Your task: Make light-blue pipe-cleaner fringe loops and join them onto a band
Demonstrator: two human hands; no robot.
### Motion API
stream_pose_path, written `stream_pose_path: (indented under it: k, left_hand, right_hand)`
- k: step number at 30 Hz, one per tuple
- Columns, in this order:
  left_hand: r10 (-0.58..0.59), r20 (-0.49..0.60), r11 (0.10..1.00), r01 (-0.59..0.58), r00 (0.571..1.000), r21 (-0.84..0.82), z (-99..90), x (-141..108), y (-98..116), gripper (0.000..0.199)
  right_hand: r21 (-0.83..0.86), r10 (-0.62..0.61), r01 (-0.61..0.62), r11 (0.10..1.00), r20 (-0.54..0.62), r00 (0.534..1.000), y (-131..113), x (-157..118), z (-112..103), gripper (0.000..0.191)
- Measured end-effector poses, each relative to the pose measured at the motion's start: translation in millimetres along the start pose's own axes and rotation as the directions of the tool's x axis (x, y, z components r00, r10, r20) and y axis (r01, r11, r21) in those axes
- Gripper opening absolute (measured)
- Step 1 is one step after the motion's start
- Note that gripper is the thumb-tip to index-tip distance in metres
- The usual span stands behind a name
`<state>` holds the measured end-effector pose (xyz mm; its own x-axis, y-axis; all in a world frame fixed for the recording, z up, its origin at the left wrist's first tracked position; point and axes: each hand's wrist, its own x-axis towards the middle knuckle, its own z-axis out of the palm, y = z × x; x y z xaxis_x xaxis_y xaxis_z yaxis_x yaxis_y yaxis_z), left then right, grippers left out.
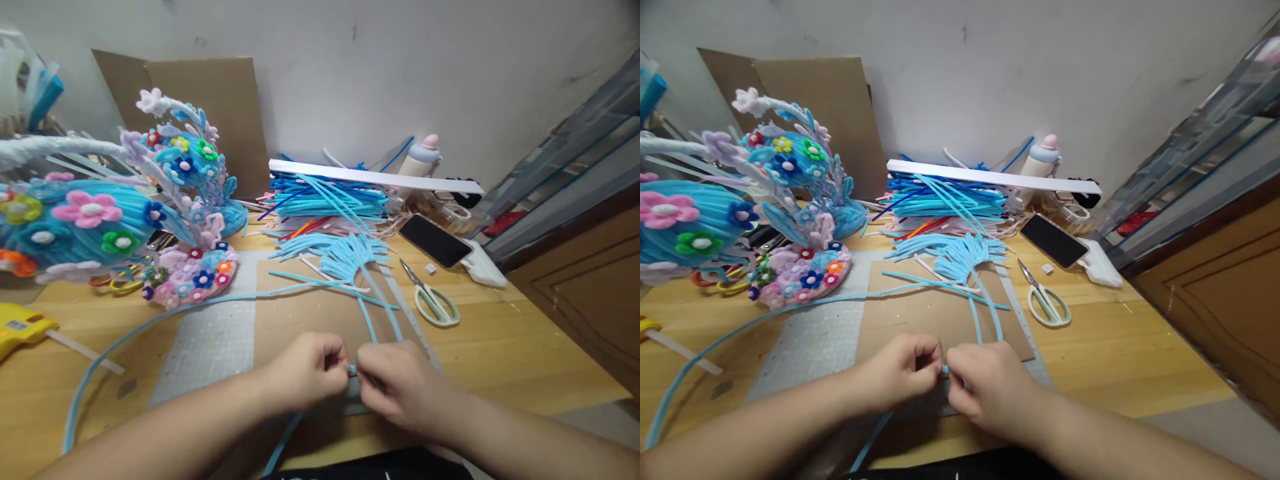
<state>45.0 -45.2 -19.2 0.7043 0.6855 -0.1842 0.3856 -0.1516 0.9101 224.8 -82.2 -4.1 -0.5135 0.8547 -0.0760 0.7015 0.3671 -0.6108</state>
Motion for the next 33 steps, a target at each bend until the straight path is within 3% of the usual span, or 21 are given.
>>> stream_pose_path:
  k: [2,5,8,10,12,15,18,20,22,24,25,26,27,29,31,33]
  left_hand:
    - [0.116,-0.041,0.985,-0.109,0.992,0.134,-2.0,-1,1,0.008]
    - [0.245,-0.052,0.91,-0.211,0.968,0.358,-3.7,-3,3,0.007]
    - [0.323,-0.072,0.824,-0.243,0.944,0.511,-3.1,-5,1,0.007]
    - [0.405,-0.067,0.741,-0.284,0.912,0.608,-3.1,-5,-4,0.011]
    - [0.499,-0.027,0.627,-0.34,0.866,0.701,-4.3,-5,-8,0.015]
    - [0.603,0.064,0.465,-0.415,0.795,0.782,-8.1,-7,-12,0.018]
    - [0.618,0.075,0.444,-0.426,0.782,0.789,-11.0,-8,-11,0.016]
    - [0.589,0.02,0.52,-0.397,0.808,0.756,-11.5,-8,-10,0.015]
    - [0.525,-0.055,0.643,-0.354,0.849,0.679,-11.4,-7,-9,0.013]
    - [0.43,-0.123,0.778,-0.297,0.895,0.553,-11.6,-4,-7,0.013]
    - [0.369,-0.149,0.842,-0.262,0.917,0.471,-12.0,-2,-6,0.013]
    - [0.294,-0.168,0.902,-0.215,0.941,0.374,-12.5,0,-5,0.014]
    - [0.202,-0.176,0.954,-0.154,0.963,0.256,-13.0,1,-4,0.015]
    - [-0.015,-0.126,0.999,0.009,0.992,-0.046,-13.7,4,-4,0.017]
    - [-0.17,-0.004,0.919,0.157,0.985,-0.361,-13.5,7,-5,0.02]
    - [-0.213,0.108,0.776,0.235,0.971,-0.585,-12.7,8,-7,0.024]
  right_hand:
    - [0.211,0.158,-0.174,0.962,0.09,0.983,0,4,0,0.012]
    - [0.423,0.268,-0.32,0.848,0.18,0.947,0,11,-1,0.016]
    - [0.603,0.364,-0.467,0.647,0.294,0.884,1,15,-3,0.013]
    - [0.694,0.364,-0.561,0.451,0.431,0.826,3,17,-4,0.008]
    - [0.731,0.326,-0.606,0.315,0.516,0.792,6,19,-6,0.005]
    - [0.724,0.265,-0.656,0.212,0.604,0.752,9,22,-10,0.005]
    - [0.71,0.201,-0.67,0.218,0.639,0.742,8,28,-17,0.003]
    - [0.713,0.2,-0.607,0.352,0.576,0.793,6,31,-21,0.004]
    - [0.635,0.195,-0.457,0.623,0.44,0.877,3,33,-22,0.011]
    - [0.356,0.101,-0.185,0.916,0.242,0.965,2,31,-22,0.015]
    - [0.141,-0.004,-0.019,0.99,0.158,0.988,2,30,-21,0.014]
    - [-0.087,-0.132,0.141,0.986,0.102,0.986,2,28,-20,0.012]
    - [-0.295,-0.261,0.273,0.916,0.079,0.962,3,25,-20,0.009]
    - [-0.574,-0.473,0.438,0.692,0.098,0.876,6,22,-20,0.009]
    - [-0.698,-0.598,0.497,0.515,0.123,0.792,8,21,-22,0.011]
    - [-0.743,-0.658,0.515,0.428,0.135,0.741,10,21,-25,0.013]
